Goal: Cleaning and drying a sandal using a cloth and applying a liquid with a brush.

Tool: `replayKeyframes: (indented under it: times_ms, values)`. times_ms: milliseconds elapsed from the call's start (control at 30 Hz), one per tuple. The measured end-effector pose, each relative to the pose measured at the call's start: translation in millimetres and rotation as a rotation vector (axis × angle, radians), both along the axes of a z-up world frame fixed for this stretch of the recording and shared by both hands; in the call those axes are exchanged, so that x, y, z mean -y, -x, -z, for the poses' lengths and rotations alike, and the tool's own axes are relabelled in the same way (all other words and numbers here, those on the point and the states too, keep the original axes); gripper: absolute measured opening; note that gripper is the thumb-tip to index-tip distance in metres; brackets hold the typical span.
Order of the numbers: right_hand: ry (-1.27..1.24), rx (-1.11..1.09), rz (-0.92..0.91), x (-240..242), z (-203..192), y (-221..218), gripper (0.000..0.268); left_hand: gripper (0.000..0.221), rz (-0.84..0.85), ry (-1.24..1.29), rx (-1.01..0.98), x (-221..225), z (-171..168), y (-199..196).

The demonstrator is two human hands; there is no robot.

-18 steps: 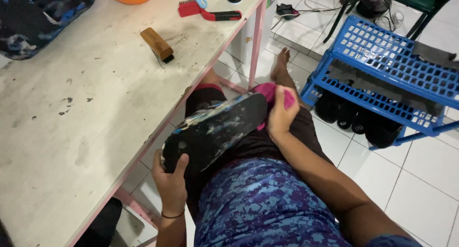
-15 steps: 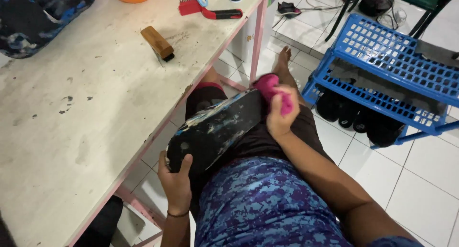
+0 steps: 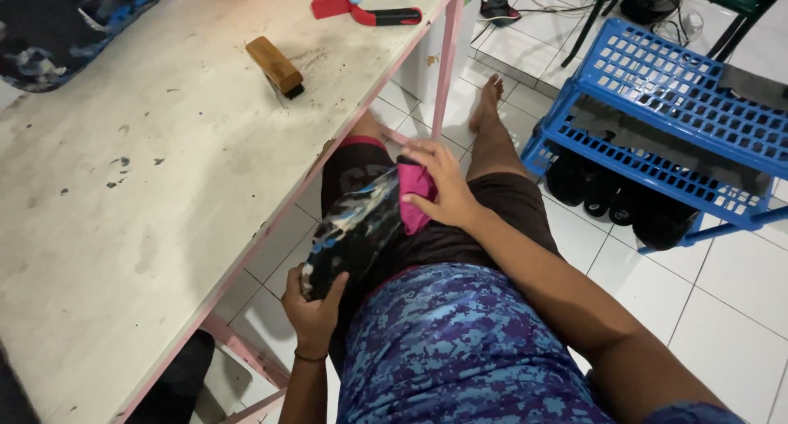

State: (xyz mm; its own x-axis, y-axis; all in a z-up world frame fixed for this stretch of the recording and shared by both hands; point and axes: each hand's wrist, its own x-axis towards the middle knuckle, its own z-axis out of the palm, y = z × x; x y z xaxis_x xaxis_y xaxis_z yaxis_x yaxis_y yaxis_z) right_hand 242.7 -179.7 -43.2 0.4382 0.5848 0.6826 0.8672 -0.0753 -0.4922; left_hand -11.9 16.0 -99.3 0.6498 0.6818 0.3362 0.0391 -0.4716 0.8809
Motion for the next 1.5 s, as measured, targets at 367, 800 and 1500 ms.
replayKeyframes:
  times_ms: [367, 800, 1500]
  values:
    - [-0.043, -0.264, -0.213, 7.8, 15.9, -7.3, 0.042, 0.037, 0.121, -0.105, 0.141, 14.5, -27.7, 4.4]
    - [0.007, -0.441, -0.220, 17.6, 41.6, -26.6, 0.057, 0.046, 0.019, -0.233, -0.120, 2.2, -5.6, 13.8]
    - [0.066, -0.346, 0.244, 9.3, 22.6, -9.7, 0.063, 0.053, -0.066, -0.128, -0.213, 12.0, -17.9, 3.4]
